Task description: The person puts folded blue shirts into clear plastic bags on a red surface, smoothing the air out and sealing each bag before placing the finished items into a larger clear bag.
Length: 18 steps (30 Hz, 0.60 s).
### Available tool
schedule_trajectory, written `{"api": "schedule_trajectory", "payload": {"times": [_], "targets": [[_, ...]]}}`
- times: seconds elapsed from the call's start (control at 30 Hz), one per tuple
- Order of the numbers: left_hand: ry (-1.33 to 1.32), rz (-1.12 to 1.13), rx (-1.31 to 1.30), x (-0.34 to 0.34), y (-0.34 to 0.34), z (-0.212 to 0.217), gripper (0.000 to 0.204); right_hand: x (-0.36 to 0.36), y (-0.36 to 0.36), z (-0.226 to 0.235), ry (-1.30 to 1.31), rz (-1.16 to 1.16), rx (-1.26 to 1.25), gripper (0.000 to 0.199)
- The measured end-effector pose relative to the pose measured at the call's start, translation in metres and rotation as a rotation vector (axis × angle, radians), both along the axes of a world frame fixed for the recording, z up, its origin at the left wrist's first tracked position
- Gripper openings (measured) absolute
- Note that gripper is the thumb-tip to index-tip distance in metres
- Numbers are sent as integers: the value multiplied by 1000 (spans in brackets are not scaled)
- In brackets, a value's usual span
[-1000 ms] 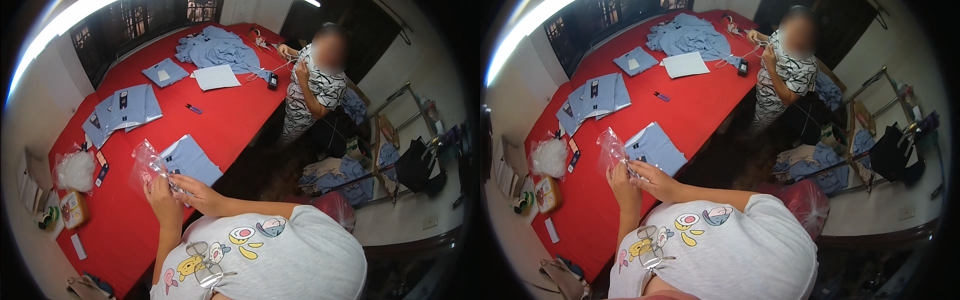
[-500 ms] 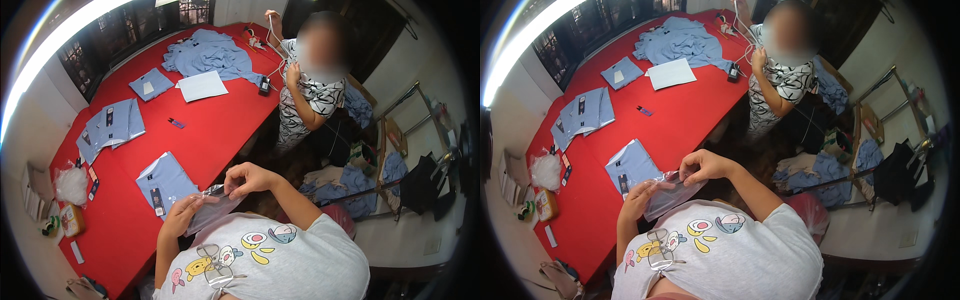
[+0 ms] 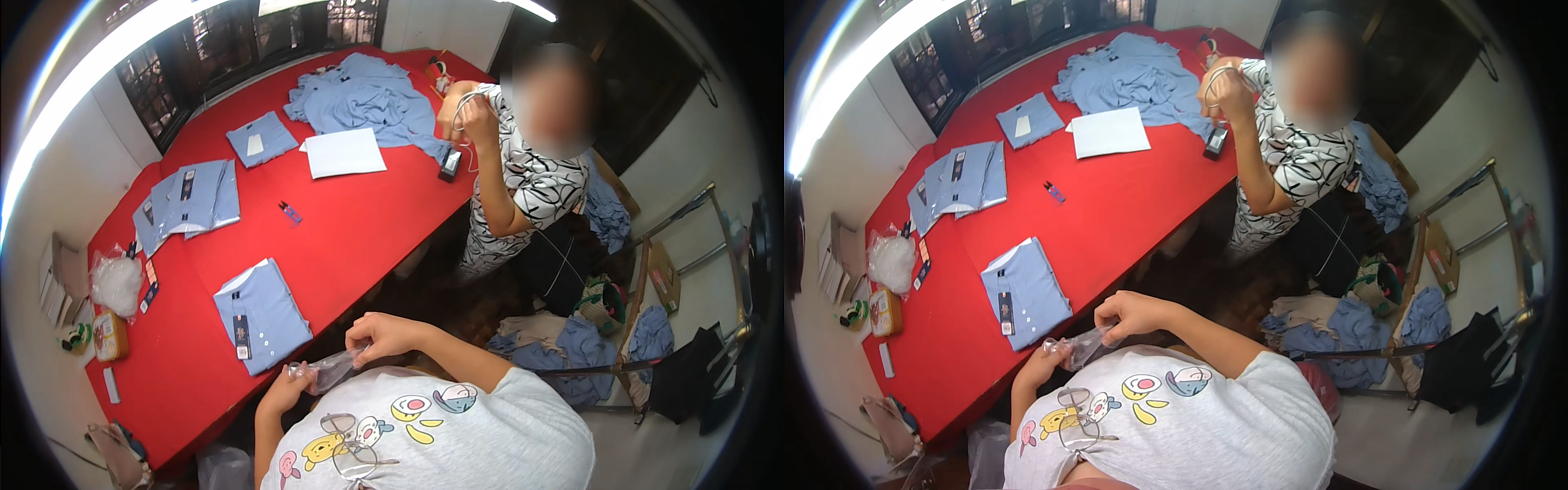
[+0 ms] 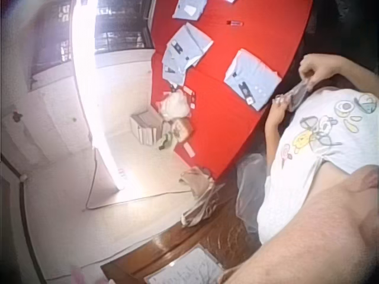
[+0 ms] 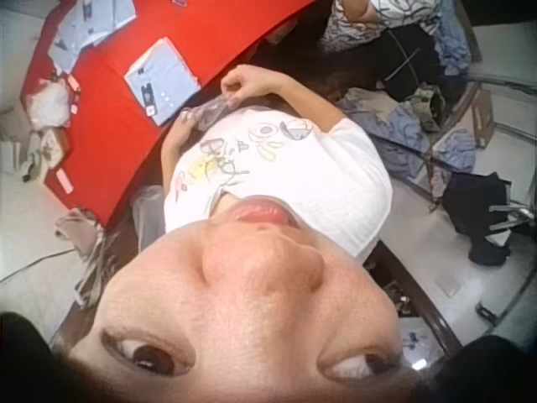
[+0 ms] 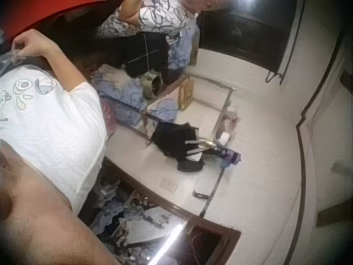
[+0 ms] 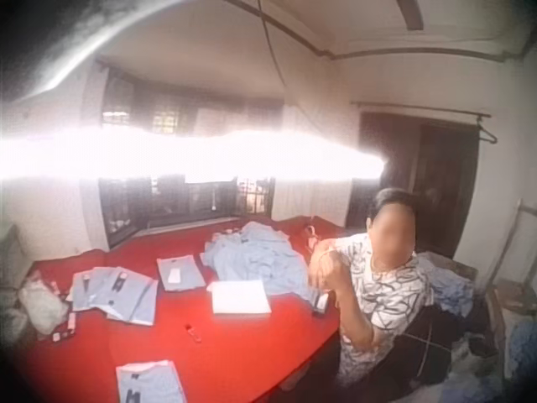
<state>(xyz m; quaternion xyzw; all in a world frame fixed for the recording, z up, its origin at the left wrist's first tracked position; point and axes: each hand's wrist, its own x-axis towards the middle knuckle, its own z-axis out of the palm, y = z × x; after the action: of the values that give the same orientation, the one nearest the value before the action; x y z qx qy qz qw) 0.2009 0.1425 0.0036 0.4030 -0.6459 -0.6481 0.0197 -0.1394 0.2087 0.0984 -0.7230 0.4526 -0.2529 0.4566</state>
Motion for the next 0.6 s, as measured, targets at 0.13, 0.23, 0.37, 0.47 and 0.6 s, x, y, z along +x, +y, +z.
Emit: {"api": "schedule_trajectory", "payload": {"times": [0.13,0.23,0.37,0.47,0.6], "targets": [[19,147,-60,30,8,-18,25,24,-17,-44,331,74,1,29],[-108,192,-181,57,7,-39,18,41,-26,-105,235,68,71,29],[-364,240,-405,86,11,-24,25,64,-41,-135,52,120,506,18],[-387,296,-279,96,-2,-4,23,76,-51,-161,-104,66,546,14],[-446,384,-404,84,-48,26,22,85,-70,-165,-214,-58,519,13]]}}
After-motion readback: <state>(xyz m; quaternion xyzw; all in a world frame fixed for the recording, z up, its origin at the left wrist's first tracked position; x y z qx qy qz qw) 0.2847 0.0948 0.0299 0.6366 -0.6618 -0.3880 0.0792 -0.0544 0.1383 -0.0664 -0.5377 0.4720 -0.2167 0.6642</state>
